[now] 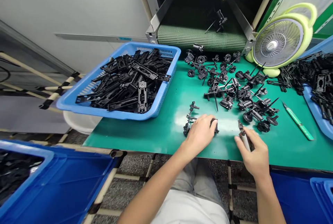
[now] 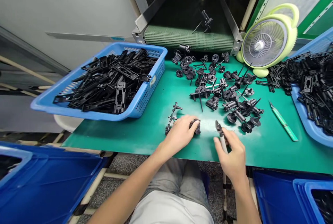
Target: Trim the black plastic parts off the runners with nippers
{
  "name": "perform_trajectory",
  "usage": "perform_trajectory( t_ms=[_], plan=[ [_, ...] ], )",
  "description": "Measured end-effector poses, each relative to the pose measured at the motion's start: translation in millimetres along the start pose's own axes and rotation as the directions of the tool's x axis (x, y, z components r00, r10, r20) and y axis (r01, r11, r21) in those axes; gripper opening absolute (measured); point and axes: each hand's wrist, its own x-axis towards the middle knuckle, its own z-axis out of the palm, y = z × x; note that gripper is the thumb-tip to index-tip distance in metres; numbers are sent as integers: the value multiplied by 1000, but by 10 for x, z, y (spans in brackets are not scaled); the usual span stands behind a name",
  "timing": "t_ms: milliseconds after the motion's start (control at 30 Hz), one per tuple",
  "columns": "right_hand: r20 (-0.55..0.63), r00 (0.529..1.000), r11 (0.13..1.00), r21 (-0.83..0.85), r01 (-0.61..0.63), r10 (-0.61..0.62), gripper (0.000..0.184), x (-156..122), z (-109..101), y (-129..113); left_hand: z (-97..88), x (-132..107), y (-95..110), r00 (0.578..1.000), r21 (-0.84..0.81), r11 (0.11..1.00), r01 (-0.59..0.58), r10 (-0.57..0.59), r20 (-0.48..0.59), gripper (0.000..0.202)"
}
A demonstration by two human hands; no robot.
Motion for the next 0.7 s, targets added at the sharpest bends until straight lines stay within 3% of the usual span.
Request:
perform_trajectory(
  t_ms=[33,100,167,233,300,367,467,533,700],
  plan=[
    [-39,999,999,9,-33,33,26,-3,14,53,8,68,28,1000,120,993,-22,24,-11,26],
    [-63,996,998,35,-55,57,29,-12,29,111,1,132,65,998,197,980,-10,21,-55,26],
    [-39,999,998,49,-36,38,30,-26,25,108,-26,92,69,989,85,996,31,-18,-149,23],
    [9,1000,999,51,13,-13,32,-53,2,55,-54,-30,50,980,-200,978,64,-99,-171,22],
    [71,994,995,46,86,-89,35,-96,-38,-34,-70,-191,32,984,-565,820,97,-163,-68,31],
    [142,974,984,37,175,-179,40,-149,-83,-147,-71,-344,32,986,-821,554,140,-157,62,39],
    [239,929,958,25,285,-282,48,-212,-141,-317,-57,-493,63,977,-945,250,210,-91,193,43],
    [286,902,943,13,333,-323,50,-227,-167,-404,-42,-537,84,965,-952,157,262,-34,260,44],
    [367,850,913,-8,409,-377,50,-222,-202,-512,4,-573,92,950,-949,87,305,45,309,44]
  ],
)
